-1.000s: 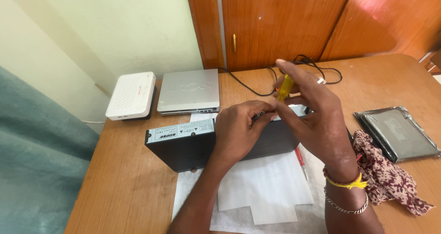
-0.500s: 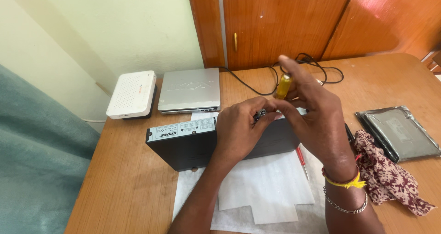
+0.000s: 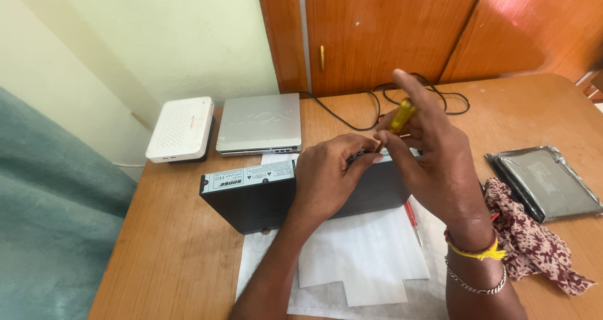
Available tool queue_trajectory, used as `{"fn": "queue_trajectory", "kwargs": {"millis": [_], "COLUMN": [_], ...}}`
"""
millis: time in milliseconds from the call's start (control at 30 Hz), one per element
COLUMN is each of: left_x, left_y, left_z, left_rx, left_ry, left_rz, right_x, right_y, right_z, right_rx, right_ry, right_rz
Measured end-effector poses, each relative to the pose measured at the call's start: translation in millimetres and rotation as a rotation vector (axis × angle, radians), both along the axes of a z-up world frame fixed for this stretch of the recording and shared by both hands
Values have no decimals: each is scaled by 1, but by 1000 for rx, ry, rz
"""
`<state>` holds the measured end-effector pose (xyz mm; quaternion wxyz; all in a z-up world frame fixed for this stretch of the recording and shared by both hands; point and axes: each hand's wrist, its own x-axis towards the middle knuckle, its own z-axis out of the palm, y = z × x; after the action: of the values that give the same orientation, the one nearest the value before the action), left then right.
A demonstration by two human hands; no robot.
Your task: The person unscrews screws from the rear and side panels of a black Bose amplifier using a yellow-handled screwdriver, turning the unit over and upright to reach different sides and placing removed screws on the table.
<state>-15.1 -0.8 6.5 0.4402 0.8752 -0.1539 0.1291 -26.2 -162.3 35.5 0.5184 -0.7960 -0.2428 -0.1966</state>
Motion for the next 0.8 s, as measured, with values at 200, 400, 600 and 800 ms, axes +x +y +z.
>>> {"fn": "queue_trajectory", "kwargs": {"millis": [200, 400, 600, 800], "left_x": [4, 5, 3, 0], "left_y": [11, 7, 4, 0], "left_z": [-11, -17, -10, -5], "left_rx": [-44, -4, 31, 72], "left_ry": [-136, -75, -71, -31], "left_rz": [-132, -83, -38, -7], "right_x": [1, -1, 2, 9], "right_y": [-3, -9, -15, -16], "right_z": [-3, -4, -8, -6], "right_rx": [43, 97, 101, -83], "right_ry": [-55, -96, -94, 86], "right_rz": [39, 1, -8, -143]}}
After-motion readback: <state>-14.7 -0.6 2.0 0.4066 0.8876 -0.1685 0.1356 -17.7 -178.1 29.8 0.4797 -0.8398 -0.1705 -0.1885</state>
